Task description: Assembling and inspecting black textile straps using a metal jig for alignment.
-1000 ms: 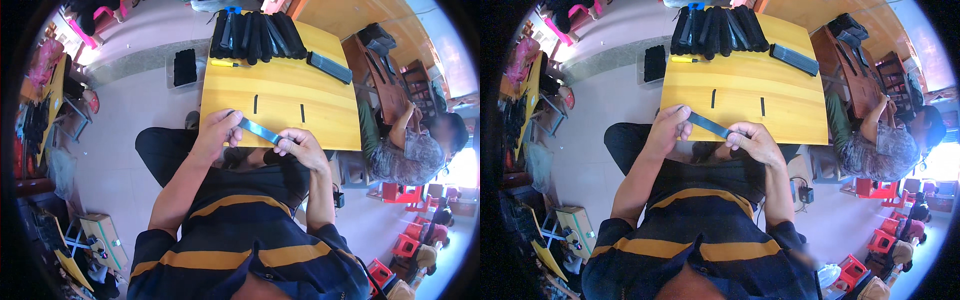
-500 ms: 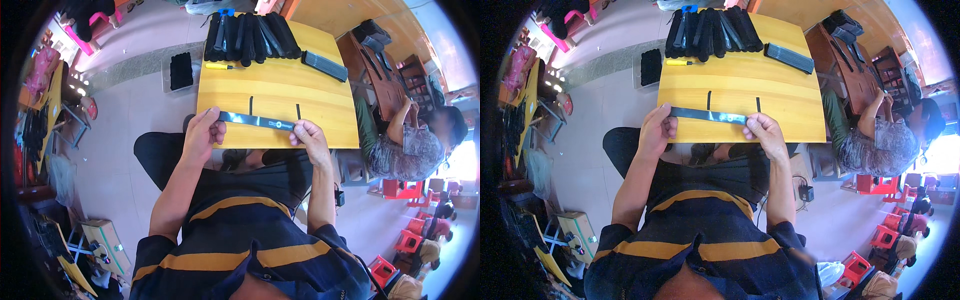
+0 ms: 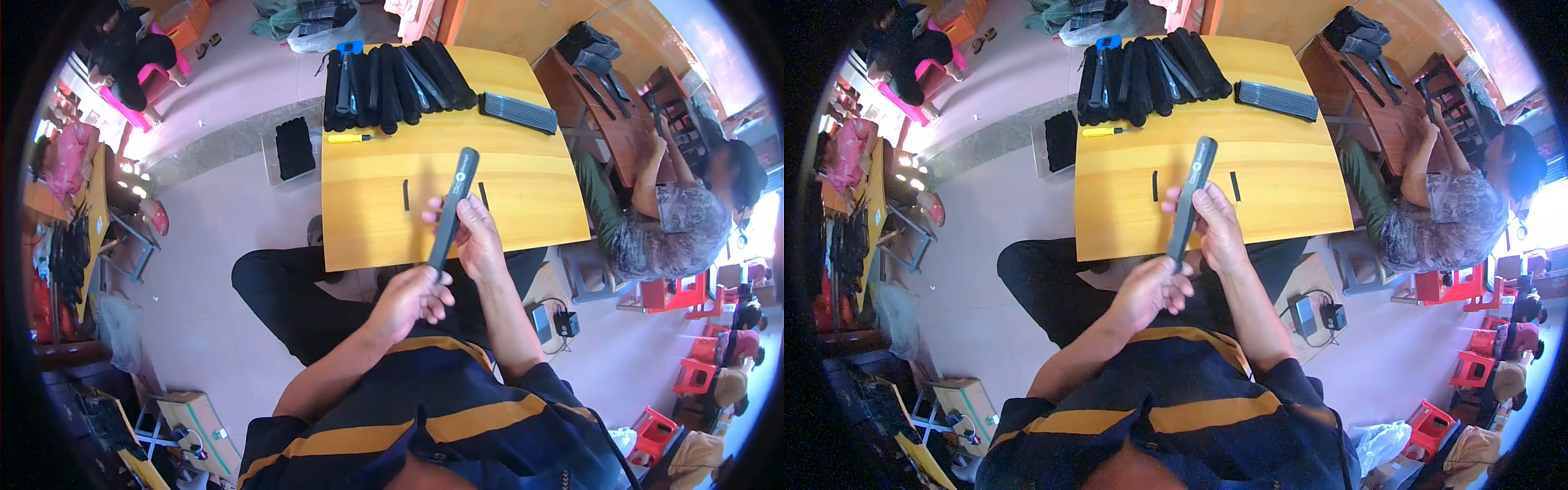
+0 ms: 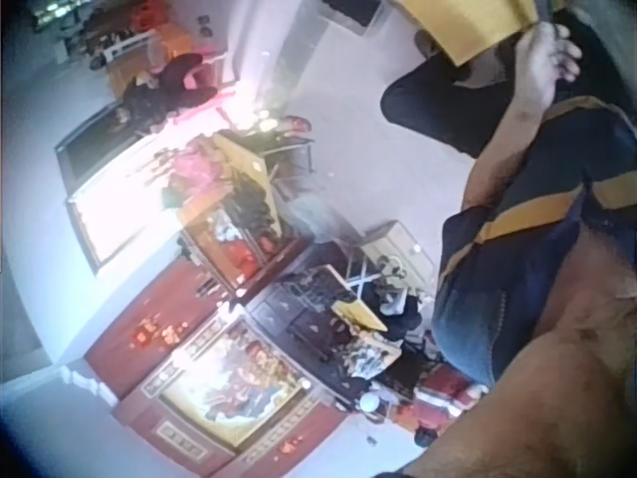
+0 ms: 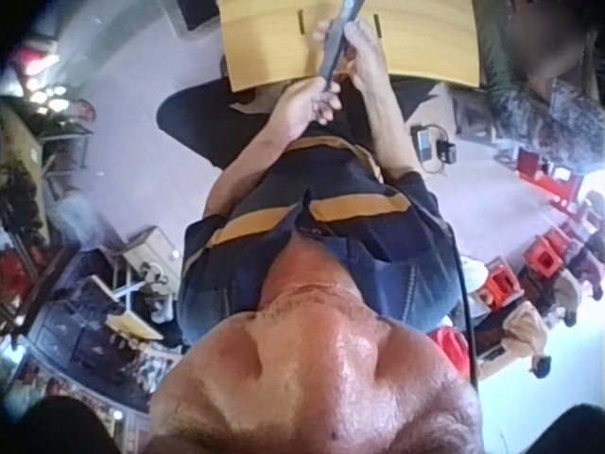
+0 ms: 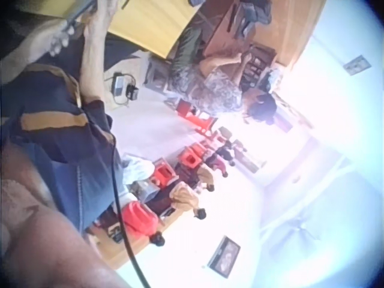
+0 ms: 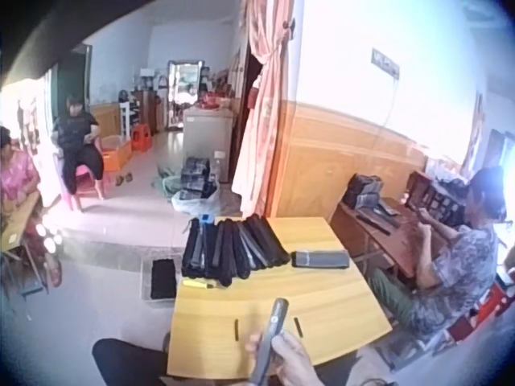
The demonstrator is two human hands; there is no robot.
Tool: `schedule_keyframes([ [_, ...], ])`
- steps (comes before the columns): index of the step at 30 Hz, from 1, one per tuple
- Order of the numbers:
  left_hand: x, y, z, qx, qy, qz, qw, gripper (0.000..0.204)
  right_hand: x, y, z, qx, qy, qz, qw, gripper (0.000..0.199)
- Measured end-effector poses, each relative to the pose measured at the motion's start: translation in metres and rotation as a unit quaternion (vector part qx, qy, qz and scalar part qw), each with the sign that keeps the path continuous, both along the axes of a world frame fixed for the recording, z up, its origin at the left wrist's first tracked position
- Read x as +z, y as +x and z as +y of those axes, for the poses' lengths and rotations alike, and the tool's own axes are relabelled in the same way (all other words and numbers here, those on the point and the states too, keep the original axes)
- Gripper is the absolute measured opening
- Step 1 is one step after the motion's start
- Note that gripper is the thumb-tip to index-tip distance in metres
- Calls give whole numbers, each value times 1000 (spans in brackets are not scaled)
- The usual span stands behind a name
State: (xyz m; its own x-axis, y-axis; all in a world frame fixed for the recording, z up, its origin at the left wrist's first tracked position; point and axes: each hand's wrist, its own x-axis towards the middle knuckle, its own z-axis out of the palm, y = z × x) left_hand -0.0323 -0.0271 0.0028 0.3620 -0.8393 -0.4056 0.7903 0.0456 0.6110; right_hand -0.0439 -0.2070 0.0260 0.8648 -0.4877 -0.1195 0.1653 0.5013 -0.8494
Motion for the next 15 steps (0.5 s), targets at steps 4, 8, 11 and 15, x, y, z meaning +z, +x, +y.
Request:
schedule_keyframes([
  [4, 2, 16, 7, -166, 50, -300, 938, 35, -2, -8, -10, 95, 56, -9, 994, 33],
  [8, 81, 44, 33, -90, -22, -437, 895, 21, 0, -12, -20, 85, -1, 44, 995, 36],
  [11, 151, 33, 60, 133, -382, -276, 872, 13, -3, -17, -27, 140, -64, 90, 984, 37],
  [15, 214, 30, 57, 124, -607, -207, 757, 12, -5, -23, -31, 174, -69, 85, 979, 40],
])
